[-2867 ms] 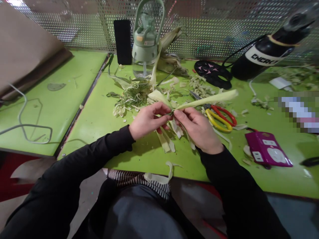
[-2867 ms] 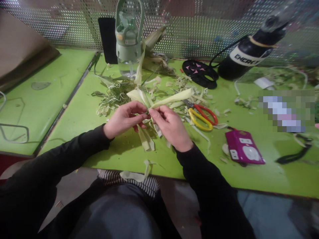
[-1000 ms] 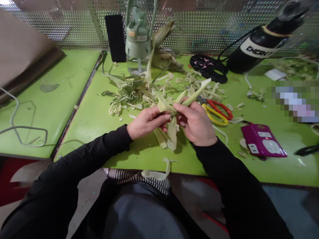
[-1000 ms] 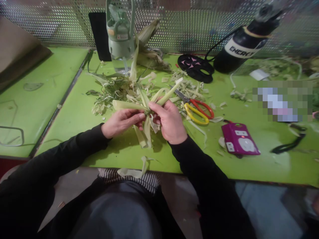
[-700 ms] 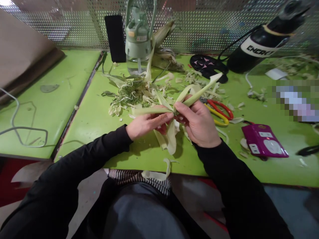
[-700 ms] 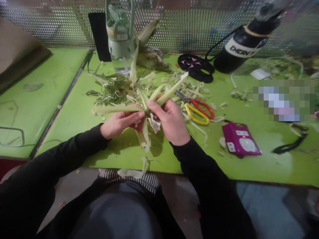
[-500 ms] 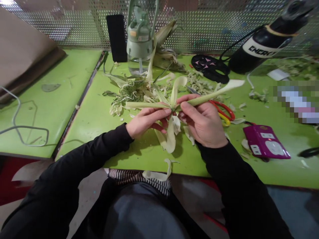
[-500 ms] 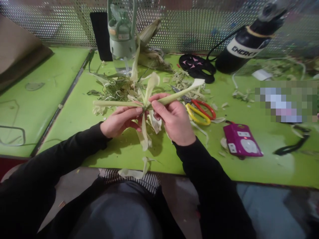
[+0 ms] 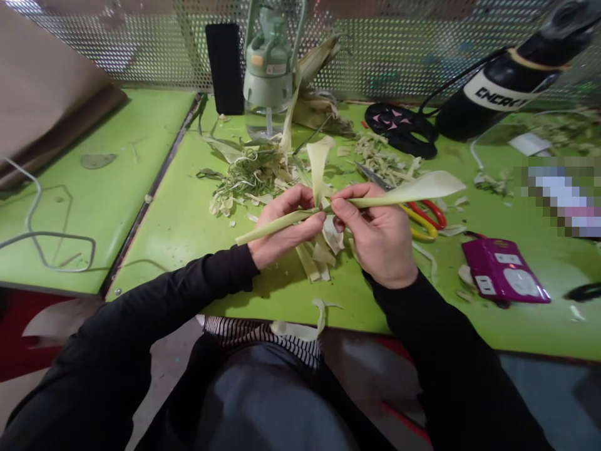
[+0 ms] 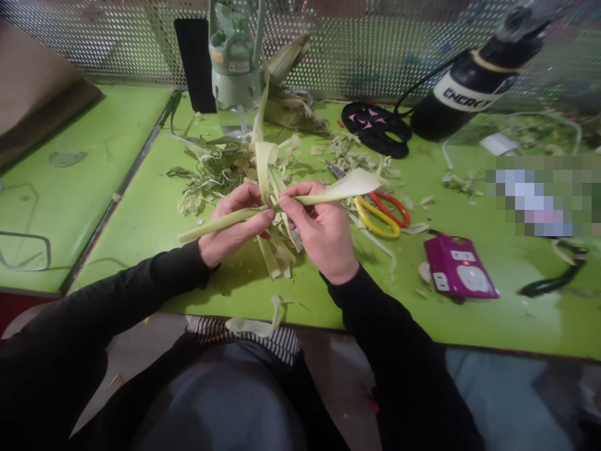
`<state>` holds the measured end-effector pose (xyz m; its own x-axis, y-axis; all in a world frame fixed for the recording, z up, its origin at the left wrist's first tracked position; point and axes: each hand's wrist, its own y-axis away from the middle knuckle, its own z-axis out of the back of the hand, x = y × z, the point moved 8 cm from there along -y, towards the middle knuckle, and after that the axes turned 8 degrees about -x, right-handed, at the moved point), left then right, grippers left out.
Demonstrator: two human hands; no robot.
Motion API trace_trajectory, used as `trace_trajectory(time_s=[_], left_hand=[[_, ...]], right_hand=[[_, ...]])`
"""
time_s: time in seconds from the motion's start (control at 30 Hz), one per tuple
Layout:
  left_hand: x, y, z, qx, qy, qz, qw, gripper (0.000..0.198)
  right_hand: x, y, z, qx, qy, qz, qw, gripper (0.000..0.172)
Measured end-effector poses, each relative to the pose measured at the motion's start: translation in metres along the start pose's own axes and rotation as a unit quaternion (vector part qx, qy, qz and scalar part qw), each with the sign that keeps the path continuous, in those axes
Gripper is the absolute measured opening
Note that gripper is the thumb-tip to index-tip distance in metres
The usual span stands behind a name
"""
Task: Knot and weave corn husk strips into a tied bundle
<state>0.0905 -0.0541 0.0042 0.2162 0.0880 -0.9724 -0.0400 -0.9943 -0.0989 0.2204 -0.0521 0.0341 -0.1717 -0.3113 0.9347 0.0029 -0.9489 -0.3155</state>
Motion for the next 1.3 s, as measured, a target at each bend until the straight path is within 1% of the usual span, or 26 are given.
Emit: trace_trajectory(time_s=[0.13,0.23,0.3,0.4,0.43,0.5,0.57,0.63,0.7,0.87,1.03,1.13,1.23,1.3], left_hand=[[-0.001,-0.001,0.002,-0.006,-0.018,-0.015,1.0,0.016],[-0.001,-0.002,0.002,-0.002,-0.005,-0.004,1.0,0.017],[0.002,-0.001,-0.001,0.025,0.022,0.023,0.999,0.02],[0.007,0.001,-0.01,0.08,0.081,0.075,0.991,0.024],[0.008,0.002,-0.012,0.087,0.097,0.089,0.987,0.023],[0.01,0.002,-0.012,0.081,0.11,0.113,0.984,0.019],[0.011,0.002,-0.01,0.058,0.1,0.131,0.985,0.013],[0.011,0.001,-0.007,0.033,0.09,0.15,0.984,0.006],[0.012,-0.001,-0.004,0.013,0.09,0.168,0.982,0.004],[0.017,-0.003,0.0,-0.012,0.082,0.196,0.977,0.005],[0.019,-0.004,0.002,-0.002,0.065,0.194,0.979,0.005],[0.02,-0.004,0.005,-0.003,0.038,0.185,0.982,0.007],[0.018,-0.004,0.006,-0.001,0.017,0.159,0.987,0.009],[0.017,-0.005,0.004,0.009,0.008,0.14,0.99,0.009]], right_hand=[[0.0,0.0,0.001,-0.009,-0.018,-0.01,1.0,0.014],[-0.007,-0.003,0.003,-0.02,-0.057,-0.041,0.997,0.015],[-0.015,-0.006,0.003,-0.025,-0.092,-0.076,0.993,0.018],[-0.03,-0.011,0.004,-0.032,-0.132,-0.147,0.98,0.023],[-0.034,-0.011,0.004,-0.024,-0.137,-0.171,0.975,0.024],[-0.039,-0.01,0.001,0.022,-0.113,-0.21,0.971,0.032],[-0.038,-0.007,0.0,0.076,-0.041,-0.221,0.972,0.046],[-0.035,-0.005,0.003,0.103,0.044,-0.209,0.971,0.053],[-0.03,-0.004,0.005,0.112,0.091,-0.191,0.971,0.053],[-0.022,-0.007,0.001,0.12,0.113,-0.117,0.979,0.041],[-0.022,-0.008,-0.003,0.123,0.112,-0.069,0.984,0.034],[-0.016,-0.01,0.0,0.085,0.108,-0.036,0.99,0.027],[-0.004,-0.01,0.005,0.032,0.102,0.016,0.994,0.03],[-0.001,-0.009,0.007,0.013,0.102,0.033,0.994,0.024]])
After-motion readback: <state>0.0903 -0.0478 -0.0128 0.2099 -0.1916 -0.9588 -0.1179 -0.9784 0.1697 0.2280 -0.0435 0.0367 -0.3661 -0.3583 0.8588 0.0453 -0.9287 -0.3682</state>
